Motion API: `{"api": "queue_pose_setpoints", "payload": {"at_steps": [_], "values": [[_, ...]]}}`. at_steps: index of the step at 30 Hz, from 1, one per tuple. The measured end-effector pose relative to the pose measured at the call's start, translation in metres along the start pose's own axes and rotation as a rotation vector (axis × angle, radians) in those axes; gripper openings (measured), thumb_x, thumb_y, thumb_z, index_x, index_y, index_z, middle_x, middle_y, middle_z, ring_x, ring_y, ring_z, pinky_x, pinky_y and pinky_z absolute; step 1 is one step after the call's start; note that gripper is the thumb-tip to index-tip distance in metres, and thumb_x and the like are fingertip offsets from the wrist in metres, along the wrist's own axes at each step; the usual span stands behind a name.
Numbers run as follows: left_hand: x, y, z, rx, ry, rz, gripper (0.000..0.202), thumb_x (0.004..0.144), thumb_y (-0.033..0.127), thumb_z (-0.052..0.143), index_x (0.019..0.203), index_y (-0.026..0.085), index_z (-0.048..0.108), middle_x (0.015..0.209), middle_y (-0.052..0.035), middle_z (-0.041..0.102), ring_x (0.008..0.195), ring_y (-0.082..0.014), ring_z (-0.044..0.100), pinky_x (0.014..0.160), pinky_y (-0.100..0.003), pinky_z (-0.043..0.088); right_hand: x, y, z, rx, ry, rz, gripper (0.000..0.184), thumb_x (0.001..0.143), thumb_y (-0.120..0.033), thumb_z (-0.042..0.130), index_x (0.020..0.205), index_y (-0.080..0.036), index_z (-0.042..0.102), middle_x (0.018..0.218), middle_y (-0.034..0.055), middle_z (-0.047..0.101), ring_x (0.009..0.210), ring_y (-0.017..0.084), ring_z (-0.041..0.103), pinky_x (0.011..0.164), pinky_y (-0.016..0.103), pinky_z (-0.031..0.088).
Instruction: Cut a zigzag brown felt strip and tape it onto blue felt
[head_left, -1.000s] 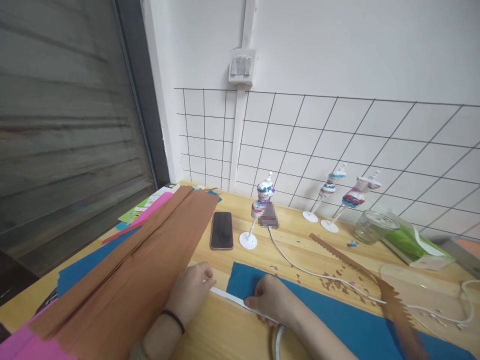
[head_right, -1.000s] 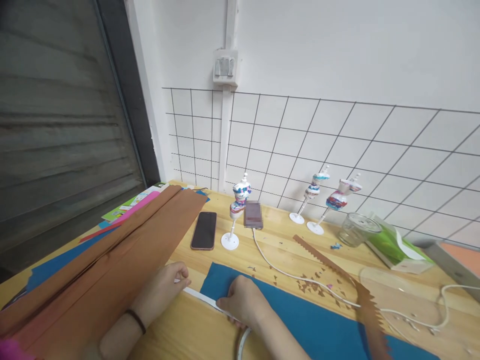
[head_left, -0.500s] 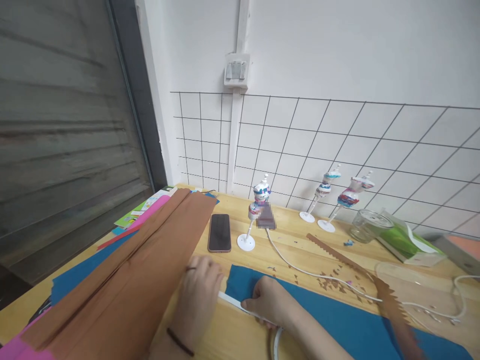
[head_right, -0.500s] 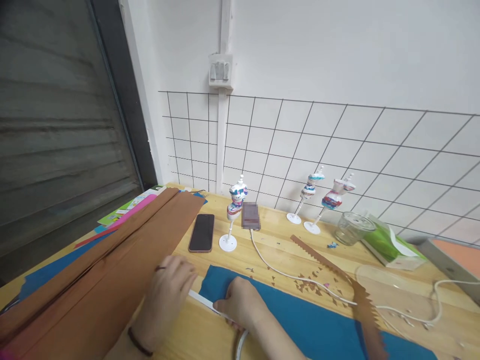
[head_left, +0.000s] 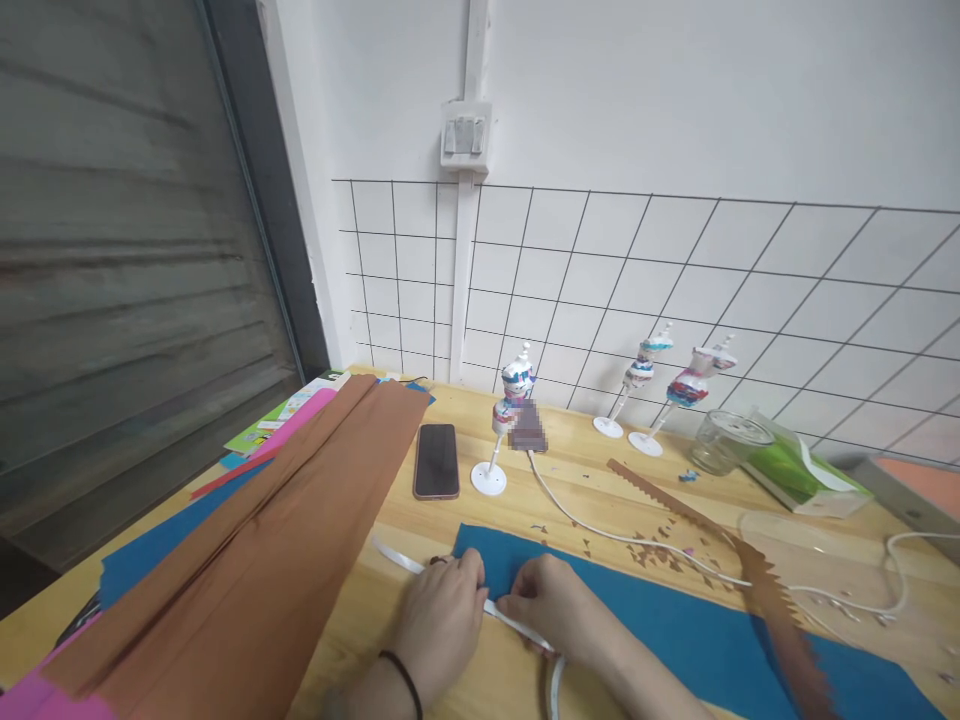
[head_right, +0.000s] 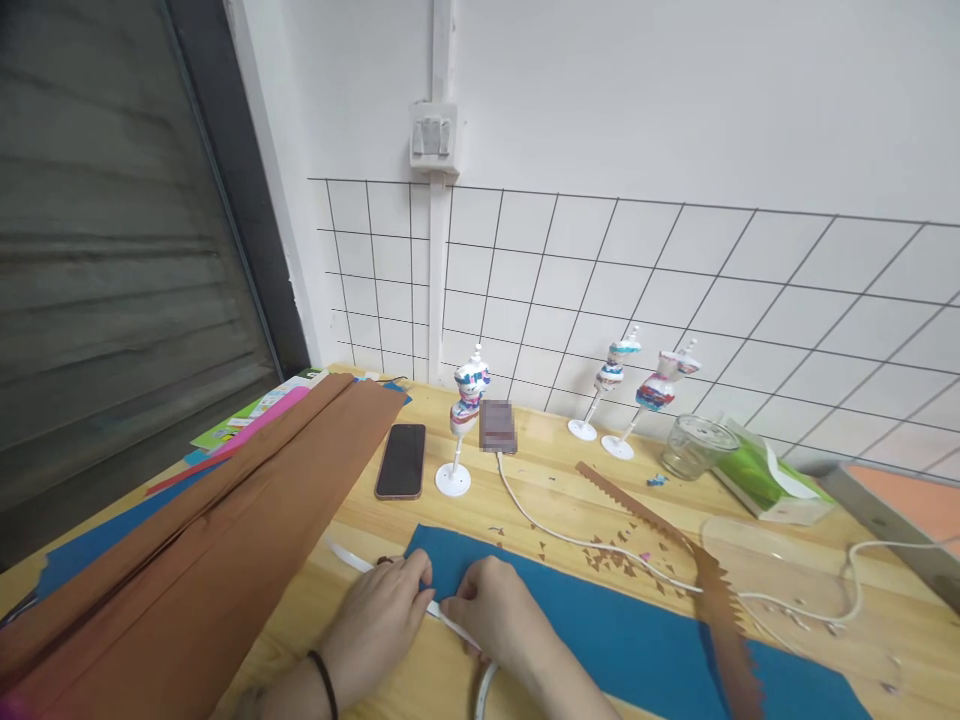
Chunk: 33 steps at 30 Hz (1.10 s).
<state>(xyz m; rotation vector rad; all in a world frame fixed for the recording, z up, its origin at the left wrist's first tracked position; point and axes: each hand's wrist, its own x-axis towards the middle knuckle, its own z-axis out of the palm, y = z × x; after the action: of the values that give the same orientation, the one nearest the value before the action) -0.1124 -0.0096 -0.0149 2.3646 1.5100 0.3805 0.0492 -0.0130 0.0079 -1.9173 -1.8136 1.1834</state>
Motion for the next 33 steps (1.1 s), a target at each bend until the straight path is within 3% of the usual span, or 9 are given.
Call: {"api": "queue_pose_setpoints", "payload": {"at_steps": [5, 10, 18, 20, 22, 25, 30, 33], "values": [[0.000, 0.002, 0.001, 0.033, -0.009, 0.005, 0.006, 0.083, 0.020, 0.042, 0.082, 0.023, 0.047, 0.077, 0.0009, 0.059, 0.077, -0.0184, 0.052, 0.064, -0.027, 0.032, -0.009, 0.004, -0.010, -0.023, 0.041, -0.070, 0.001, 0.058, -0.018, 0.059, 0.058, -0.018, 0.060, 0.051, -0.0023, 0.060, 0.050, 0.011, 0.052, 0.043, 0.018, 0.033], [0.001, 0.004, 0.001, 0.058, -0.017, 0.009, 0.009, 0.084, 0.019, 0.040, 0.082, 0.022, 0.048, 0.078, 0.0004, 0.059, 0.077, -0.0186, 0.052, 0.063, -0.028, 0.032, -0.017, 0.008, -0.010, -0.010, 0.103, -0.099, 0.021, 0.055, -0.009, 0.055, 0.070, -0.018, 0.067, 0.060, -0.0015, 0.063, 0.057, 0.012, 0.054, 0.048, 0.020, 0.034], [-0.002, 0.007, 0.000, 0.137, -0.059, 0.024, 0.018, 0.089, 0.020, 0.032, 0.084, 0.021, 0.050, 0.080, -0.0020, 0.058, 0.077, -0.0194, 0.052, 0.065, -0.029, 0.034, -0.041, 0.026, -0.005, 0.222, 0.099, 0.013, 0.028, 0.072, -0.027, 0.046, 0.089, -0.015, 0.063, 0.079, 0.0050, 0.068, 0.061, 0.016, 0.061, 0.039, 0.019, 0.043], [-0.003, 0.007, 0.000, 0.143, -0.057, 0.034, 0.018, 0.089, 0.020, 0.032, 0.084, 0.021, 0.050, 0.079, -0.0019, 0.058, 0.076, -0.0197, 0.052, 0.064, -0.029, 0.033, -0.045, 0.034, -0.004, 0.262, 0.171, 0.018, 0.033, 0.073, -0.034, 0.046, 0.094, -0.015, 0.063, 0.084, 0.0063, 0.069, 0.068, 0.019, 0.063, 0.044, 0.022, 0.046], [-0.003, 0.007, 0.000, 0.138, -0.048, 0.043, 0.018, 0.089, 0.019, 0.033, 0.082, 0.021, 0.049, 0.078, -0.0015, 0.058, 0.075, -0.0201, 0.052, 0.063, -0.029, 0.033, -0.049, 0.042, -0.004, 0.259, 0.269, -0.013, 0.032, 0.074, -0.038, 0.048, 0.092, -0.017, 0.064, 0.088, 0.0065, 0.070, 0.078, 0.021, 0.063, 0.060, 0.026, 0.050], [-0.003, 0.007, -0.001, 0.129, -0.036, 0.047, 0.018, 0.089, 0.019, 0.033, 0.081, 0.022, 0.049, 0.077, -0.0011, 0.058, 0.074, -0.0201, 0.052, 0.061, -0.029, 0.032, -0.056, 0.046, -0.004, 0.035, 0.364, -0.068, 0.024, 0.079, -0.037, 0.048, 0.085, -0.022, 0.066, 0.091, 0.0051, 0.069, 0.088, 0.023, 0.061, 0.077, 0.029, 0.045], [-0.003, 0.007, -0.001, 0.119, -0.030, 0.043, 0.017, 0.088, 0.019, 0.034, 0.080, 0.022, 0.049, 0.075, -0.0009, 0.058, 0.073, -0.0204, 0.051, 0.061, -0.029, 0.032, -0.064, 0.048, 0.002, -0.392, 0.306, -0.251, 0.010, 0.076, -0.023, 0.053, 0.078, -0.026, 0.063, 0.078, 0.0016, 0.065, 0.078, 0.022, 0.058, 0.066, 0.030, 0.044], [-0.003, 0.007, -0.002, 0.116, -0.025, 0.048, 0.016, 0.088, 0.019, 0.035, 0.080, 0.022, 0.049, 0.075, -0.0006, 0.058, 0.073, -0.0203, 0.051, 0.061, -0.029, 0.032, -0.065, 0.058, 0.003, -0.497, 0.321, -0.359, 0.020, 0.077, -0.015, 0.052, 0.091, -0.028, 0.059, 0.084, 0.0003, 0.064, 0.079, 0.020, 0.058, 0.065, 0.028, 0.043]]}}
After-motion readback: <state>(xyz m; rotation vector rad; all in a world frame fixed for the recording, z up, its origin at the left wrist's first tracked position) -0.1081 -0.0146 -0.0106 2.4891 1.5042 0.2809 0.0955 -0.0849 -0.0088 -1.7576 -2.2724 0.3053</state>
